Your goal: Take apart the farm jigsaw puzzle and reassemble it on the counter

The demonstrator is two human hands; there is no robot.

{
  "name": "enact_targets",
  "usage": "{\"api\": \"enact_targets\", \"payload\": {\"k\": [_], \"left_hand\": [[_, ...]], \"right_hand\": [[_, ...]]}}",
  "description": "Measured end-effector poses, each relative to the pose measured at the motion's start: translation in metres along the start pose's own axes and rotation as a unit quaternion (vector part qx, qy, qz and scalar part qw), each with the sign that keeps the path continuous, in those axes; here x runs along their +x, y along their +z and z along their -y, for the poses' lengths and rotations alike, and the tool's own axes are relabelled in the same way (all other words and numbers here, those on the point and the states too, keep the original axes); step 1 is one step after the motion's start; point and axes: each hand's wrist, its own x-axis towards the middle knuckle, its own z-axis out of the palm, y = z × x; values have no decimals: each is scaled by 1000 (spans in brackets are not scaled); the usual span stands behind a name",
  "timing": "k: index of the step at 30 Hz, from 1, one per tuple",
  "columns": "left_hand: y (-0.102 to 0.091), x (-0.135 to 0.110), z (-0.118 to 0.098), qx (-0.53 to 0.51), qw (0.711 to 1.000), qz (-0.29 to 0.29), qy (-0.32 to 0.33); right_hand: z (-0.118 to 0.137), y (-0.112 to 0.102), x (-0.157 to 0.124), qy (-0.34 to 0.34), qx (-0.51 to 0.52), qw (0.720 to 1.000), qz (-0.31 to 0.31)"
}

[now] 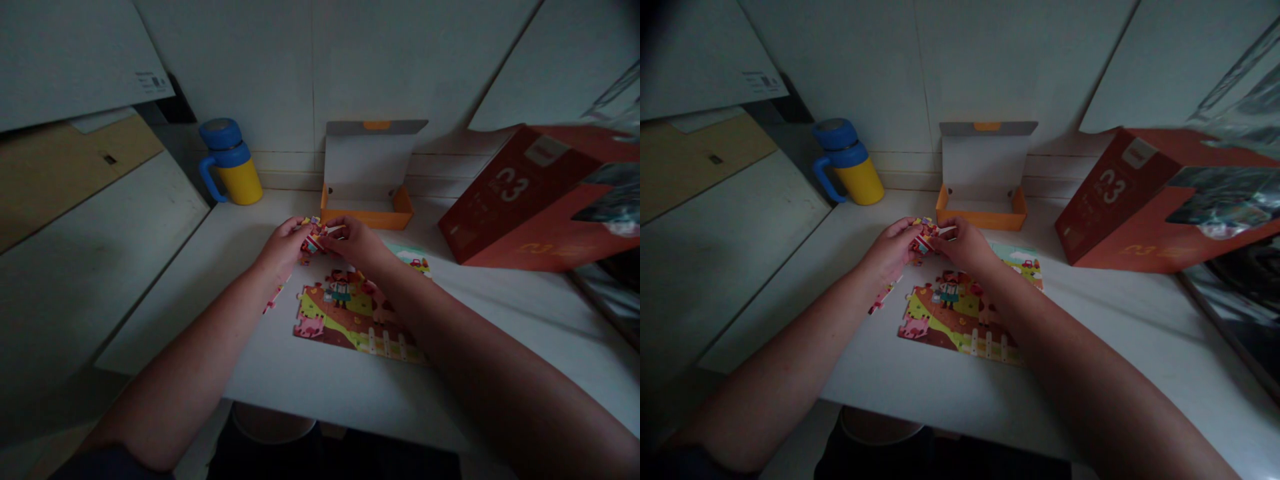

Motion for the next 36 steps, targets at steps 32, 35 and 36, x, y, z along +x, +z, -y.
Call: {"api": "enact_targets", "payload": {"k": [32, 35, 36], "left_hand": [[-4, 4, -5, -129, 990, -28, -59], [-3, 4, -5, -140, 989, -30, -39], [-4, 4, -5, -138, 989, -31, -32]], "right_hand": [[4, 5, 7, 35, 208, 975, -62], [7, 9, 2, 49, 230, 972, -16], [7, 10, 1, 51, 223, 973, -4]]}}
